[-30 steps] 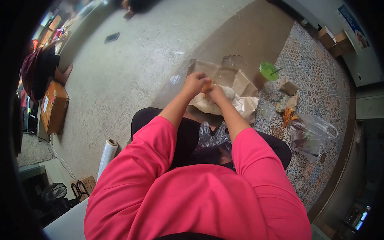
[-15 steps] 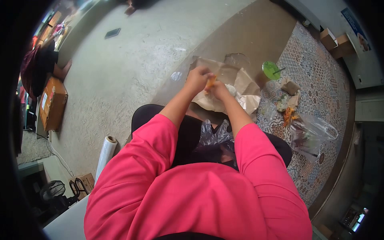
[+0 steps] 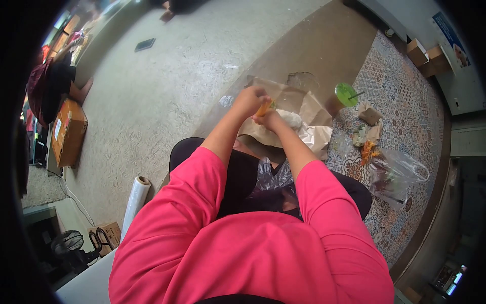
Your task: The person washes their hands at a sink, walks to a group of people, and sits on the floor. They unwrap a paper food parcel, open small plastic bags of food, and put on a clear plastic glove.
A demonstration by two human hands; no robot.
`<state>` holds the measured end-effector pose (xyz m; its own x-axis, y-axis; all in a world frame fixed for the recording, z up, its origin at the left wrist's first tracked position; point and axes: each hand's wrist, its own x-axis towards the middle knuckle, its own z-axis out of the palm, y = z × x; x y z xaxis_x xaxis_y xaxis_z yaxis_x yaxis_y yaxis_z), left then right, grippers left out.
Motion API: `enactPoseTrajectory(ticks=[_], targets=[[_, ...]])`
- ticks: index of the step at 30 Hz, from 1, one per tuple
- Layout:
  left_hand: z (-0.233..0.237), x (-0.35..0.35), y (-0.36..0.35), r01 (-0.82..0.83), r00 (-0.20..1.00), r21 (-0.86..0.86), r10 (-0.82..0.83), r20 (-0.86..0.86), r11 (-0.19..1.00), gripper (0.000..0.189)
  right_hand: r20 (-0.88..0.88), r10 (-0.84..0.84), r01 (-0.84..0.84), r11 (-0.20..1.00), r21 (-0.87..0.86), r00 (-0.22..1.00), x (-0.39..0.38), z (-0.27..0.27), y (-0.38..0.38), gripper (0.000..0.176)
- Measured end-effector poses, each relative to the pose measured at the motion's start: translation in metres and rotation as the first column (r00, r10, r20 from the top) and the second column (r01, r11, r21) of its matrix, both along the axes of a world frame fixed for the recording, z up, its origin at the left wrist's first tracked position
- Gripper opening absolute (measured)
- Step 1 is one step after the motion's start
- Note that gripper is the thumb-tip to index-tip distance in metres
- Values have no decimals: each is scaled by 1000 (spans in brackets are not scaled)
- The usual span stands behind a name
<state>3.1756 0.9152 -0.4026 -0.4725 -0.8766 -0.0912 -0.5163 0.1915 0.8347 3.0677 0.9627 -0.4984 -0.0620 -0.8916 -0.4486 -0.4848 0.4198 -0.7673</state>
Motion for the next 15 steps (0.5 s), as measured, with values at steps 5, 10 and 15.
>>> enactPoseTrajectory(ticks=[5, 10, 15], targets=[[3, 0, -1, -4, 1000, -41, 4, -2, 999, 19, -115, 52, -55, 998, -22, 992, -3, 16, -10, 20], [11, -3, 5, -68, 981, -120, 44, -190, 990, 19, -165, -9, -15, 990, -141, 986, -24, 13, -18, 17], [20, -8, 12, -79, 959, -78, 55, -278, 994, 15, -22, 69, -72, 979, -193, 997, -32, 8, -24, 22]])
